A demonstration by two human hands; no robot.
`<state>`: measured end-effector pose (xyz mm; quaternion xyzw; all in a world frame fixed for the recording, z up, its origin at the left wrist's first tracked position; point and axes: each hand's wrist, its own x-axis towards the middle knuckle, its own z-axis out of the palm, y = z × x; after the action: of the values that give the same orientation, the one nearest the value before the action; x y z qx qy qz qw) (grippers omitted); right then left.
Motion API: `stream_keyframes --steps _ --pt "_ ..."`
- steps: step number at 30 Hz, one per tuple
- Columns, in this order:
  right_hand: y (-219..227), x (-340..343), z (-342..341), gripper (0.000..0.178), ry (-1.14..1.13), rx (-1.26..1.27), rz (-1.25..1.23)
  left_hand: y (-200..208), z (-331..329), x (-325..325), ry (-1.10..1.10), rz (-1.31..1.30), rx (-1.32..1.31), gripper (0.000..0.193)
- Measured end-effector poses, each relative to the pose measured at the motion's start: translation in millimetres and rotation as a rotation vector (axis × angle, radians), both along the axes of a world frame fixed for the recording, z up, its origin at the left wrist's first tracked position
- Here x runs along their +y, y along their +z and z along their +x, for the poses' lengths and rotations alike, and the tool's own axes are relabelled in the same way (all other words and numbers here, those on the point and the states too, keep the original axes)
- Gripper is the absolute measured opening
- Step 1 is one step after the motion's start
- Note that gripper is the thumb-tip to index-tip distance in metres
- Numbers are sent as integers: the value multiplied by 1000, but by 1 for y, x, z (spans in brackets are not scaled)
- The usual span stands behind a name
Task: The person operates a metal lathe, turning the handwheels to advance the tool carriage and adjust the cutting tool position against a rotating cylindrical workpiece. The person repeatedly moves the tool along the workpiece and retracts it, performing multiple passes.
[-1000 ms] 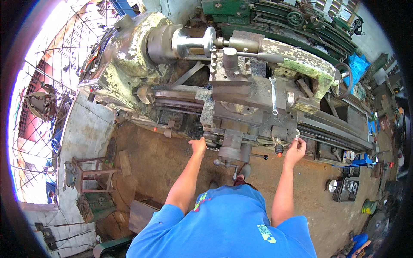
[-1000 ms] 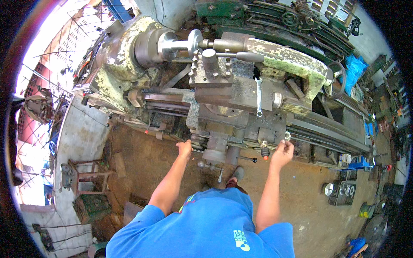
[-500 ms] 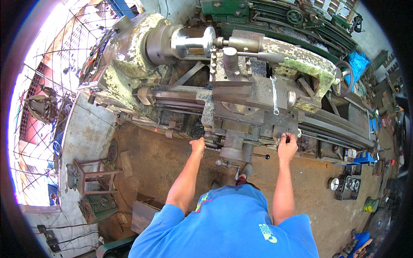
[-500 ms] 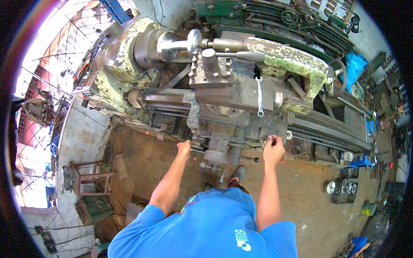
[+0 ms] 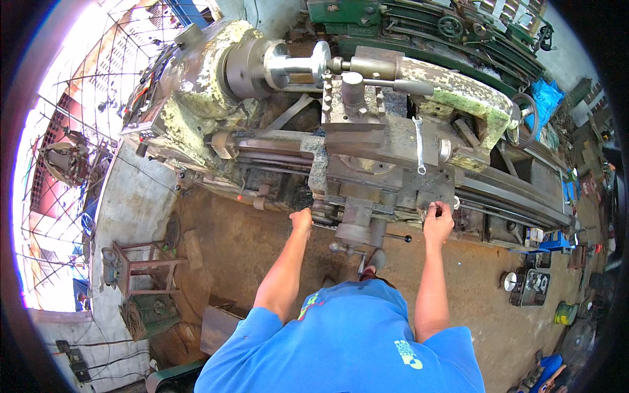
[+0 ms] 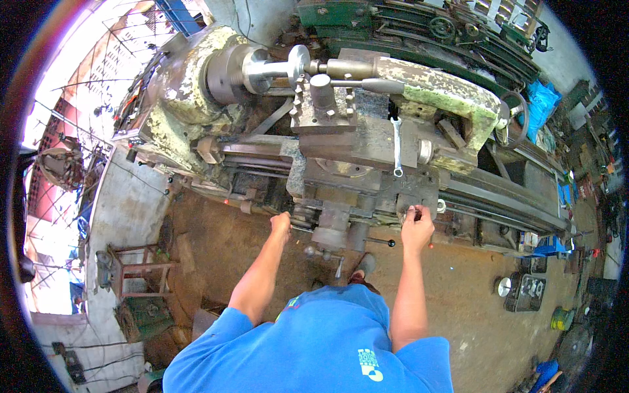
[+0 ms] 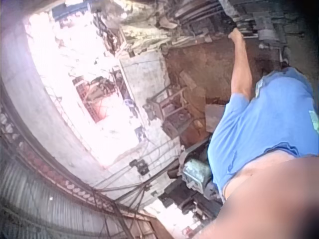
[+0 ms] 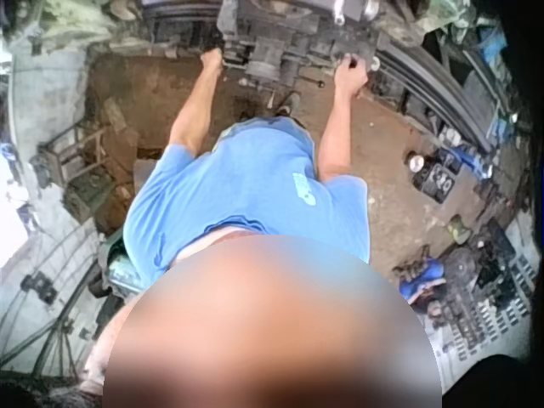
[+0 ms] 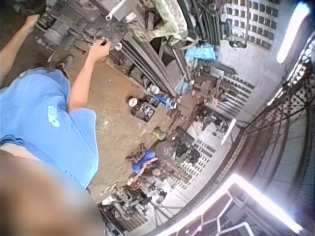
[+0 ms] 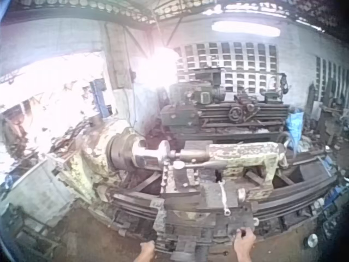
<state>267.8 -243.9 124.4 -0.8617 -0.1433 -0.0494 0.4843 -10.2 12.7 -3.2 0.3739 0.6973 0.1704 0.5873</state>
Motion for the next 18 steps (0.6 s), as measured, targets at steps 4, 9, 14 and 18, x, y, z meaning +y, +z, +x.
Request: stream_keyframes --steps 4,9,14,18 --pt "-1 0 2 17 -1 -13 -1 3 0 1 1 0 21 57" --pt "0 0 1 18 8 -34 21 0 -1 1 32 -28 -27 53" --pt "2 0 0 18 11 -18 16 -2 -3 2 64 14 -21 50" --pt "0 0 0 18 13 2 -4 4 -13 7 -103 -165 -157 48"
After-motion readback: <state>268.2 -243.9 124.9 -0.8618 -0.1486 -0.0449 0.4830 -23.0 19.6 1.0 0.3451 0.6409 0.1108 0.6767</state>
